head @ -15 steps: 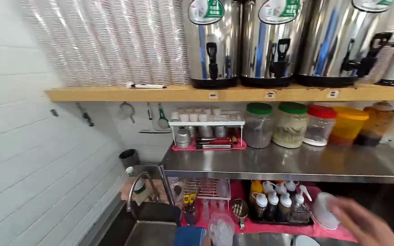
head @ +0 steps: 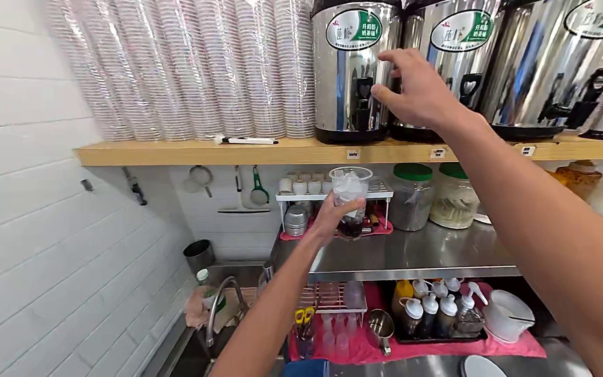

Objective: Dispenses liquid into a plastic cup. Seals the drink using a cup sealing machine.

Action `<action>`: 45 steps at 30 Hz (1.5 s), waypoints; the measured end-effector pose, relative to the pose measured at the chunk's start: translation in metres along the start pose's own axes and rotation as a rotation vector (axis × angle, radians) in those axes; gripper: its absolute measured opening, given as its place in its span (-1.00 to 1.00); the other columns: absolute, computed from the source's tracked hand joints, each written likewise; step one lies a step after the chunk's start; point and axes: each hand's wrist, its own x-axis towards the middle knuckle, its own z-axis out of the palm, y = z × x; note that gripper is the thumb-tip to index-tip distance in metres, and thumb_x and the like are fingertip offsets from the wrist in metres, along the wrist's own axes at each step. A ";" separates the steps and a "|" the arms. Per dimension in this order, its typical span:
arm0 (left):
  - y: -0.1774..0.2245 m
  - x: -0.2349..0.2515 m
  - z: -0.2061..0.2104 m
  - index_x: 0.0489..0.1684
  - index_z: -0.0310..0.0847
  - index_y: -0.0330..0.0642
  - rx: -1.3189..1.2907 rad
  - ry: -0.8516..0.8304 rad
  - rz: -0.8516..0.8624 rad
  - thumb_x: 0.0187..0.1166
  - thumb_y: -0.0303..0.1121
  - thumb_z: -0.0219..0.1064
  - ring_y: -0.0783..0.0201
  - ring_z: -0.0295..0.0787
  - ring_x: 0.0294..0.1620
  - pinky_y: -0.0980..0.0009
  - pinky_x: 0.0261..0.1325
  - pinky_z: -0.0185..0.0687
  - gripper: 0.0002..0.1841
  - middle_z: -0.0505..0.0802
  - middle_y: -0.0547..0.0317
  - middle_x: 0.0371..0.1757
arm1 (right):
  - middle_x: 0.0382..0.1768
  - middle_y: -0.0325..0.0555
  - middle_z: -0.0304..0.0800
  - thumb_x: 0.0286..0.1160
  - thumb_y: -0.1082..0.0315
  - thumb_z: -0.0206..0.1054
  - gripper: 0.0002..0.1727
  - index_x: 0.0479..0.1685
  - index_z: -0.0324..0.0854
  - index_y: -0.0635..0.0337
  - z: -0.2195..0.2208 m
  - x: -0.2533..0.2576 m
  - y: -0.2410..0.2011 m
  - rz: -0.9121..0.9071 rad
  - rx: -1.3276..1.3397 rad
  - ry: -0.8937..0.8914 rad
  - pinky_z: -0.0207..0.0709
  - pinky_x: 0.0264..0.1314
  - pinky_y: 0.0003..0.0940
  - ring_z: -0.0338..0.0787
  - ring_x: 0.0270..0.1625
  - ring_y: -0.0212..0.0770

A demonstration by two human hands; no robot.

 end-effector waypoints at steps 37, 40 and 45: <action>0.008 0.087 0.015 0.50 0.41 -0.23 -0.140 -0.043 0.256 0.66 0.34 0.01 0.04 0.88 0.04 0.09 0.15 0.82 -0.21 0.86 -0.14 0.09 | 0.08 0.11 0.86 0.67 0.28 0.29 -0.69 0.27 0.66 0.20 0.031 -0.004 -0.005 -0.268 -0.312 0.005 0.60 0.31 0.18 0.84 0.18 0.14; 0.009 0.088 0.013 0.51 0.41 -0.24 -0.132 -0.048 0.258 0.66 0.37 0.00 0.03 0.88 0.05 0.08 0.16 0.81 -0.19 0.86 -0.15 0.10 | 0.07 0.08 0.86 0.66 0.28 0.29 -0.69 0.28 0.66 0.19 0.031 -0.003 -0.005 -0.259 -0.303 0.008 0.61 0.32 0.14 0.85 0.16 0.10; 0.008 0.090 0.013 0.49 0.43 -0.25 -0.125 -0.043 0.277 0.66 0.35 0.02 0.02 0.88 0.04 0.07 0.16 0.81 -0.21 0.86 -0.16 0.09 | 0.06 0.03 0.86 0.67 0.27 0.28 -0.70 0.25 0.67 0.17 0.034 -0.001 -0.002 -0.264 -0.291 0.015 0.63 0.32 0.06 0.85 0.15 0.03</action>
